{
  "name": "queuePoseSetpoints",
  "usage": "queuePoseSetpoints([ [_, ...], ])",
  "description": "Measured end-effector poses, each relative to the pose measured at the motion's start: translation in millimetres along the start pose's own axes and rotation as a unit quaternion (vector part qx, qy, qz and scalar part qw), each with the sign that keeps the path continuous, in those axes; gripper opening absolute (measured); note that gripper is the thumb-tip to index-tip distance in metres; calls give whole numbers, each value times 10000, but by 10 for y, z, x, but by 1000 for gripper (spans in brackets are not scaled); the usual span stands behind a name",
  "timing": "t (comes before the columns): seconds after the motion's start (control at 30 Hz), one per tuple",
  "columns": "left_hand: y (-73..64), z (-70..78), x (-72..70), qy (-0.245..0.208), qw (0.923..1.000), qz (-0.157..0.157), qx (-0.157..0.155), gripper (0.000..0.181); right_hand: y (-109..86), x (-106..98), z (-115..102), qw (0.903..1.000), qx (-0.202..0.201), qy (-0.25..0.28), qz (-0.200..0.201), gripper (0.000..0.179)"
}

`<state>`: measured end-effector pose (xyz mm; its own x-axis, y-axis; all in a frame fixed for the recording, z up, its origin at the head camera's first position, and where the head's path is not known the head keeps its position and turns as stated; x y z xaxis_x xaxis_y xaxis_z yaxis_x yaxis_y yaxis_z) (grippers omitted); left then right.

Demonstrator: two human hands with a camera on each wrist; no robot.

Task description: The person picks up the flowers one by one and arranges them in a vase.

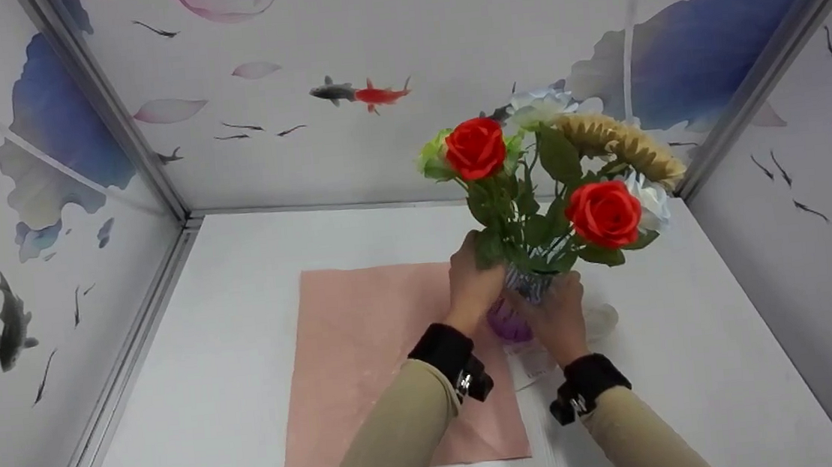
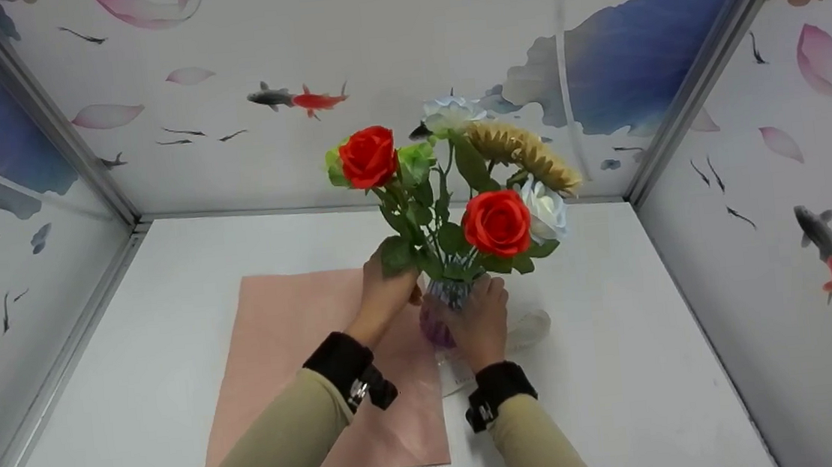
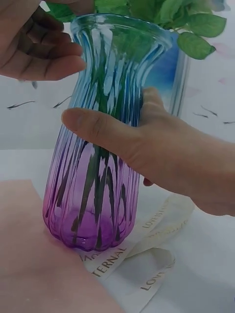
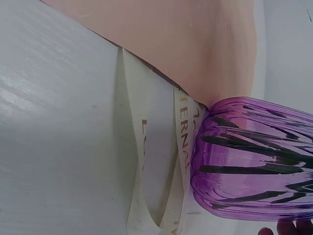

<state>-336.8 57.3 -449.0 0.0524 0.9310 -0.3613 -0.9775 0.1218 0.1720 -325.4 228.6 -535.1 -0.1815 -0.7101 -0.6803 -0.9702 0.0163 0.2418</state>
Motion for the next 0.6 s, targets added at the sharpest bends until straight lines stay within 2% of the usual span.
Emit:
queuePoseSetpoints([
  [0.13,29,-67,-30,-383,9989,-75,-268,30,-10,-8,-19,9999,67,143,0,86],
  [0.2,33,-110,-1,-837,9950,-296,-467,31,-19,2,3,9996,234,90,-89,91],
  [0.27,18,-158,72,-1579,9823,-680,-743,34,-32,14,34,9990,389,-28,-217,96],
  [0.33,-9,-184,148,-2288,9630,-1039,-971,39,-36,14,66,9986,475,-37,-245,97],
  [0.4,-42,-190,202,-2805,9442,-1300,-1139,45,-37,16,87,9982,530,-38,-288,99],
  [0.47,-52,-169,208,-2908,9399,-1411,-1098,47,-35,24,105,9976,615,-78,-322,100],
  [0.6,-59,-136,182,-2758,9439,-1575,-906,41,-49,46,123,9953,837,-188,-441,104],
])
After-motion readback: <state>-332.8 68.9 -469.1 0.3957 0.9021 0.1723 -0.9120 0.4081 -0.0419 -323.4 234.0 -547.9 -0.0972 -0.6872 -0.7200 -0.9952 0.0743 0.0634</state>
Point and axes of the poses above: each hand's wrist, its own y-axis towards the middle knuckle, its own x-axis out of the palm, z = x × y, the point moved 9 cm from there along y, towards the middle knuckle, and after that the axes turned 10 degrees about -z, right-handed, at the moved point
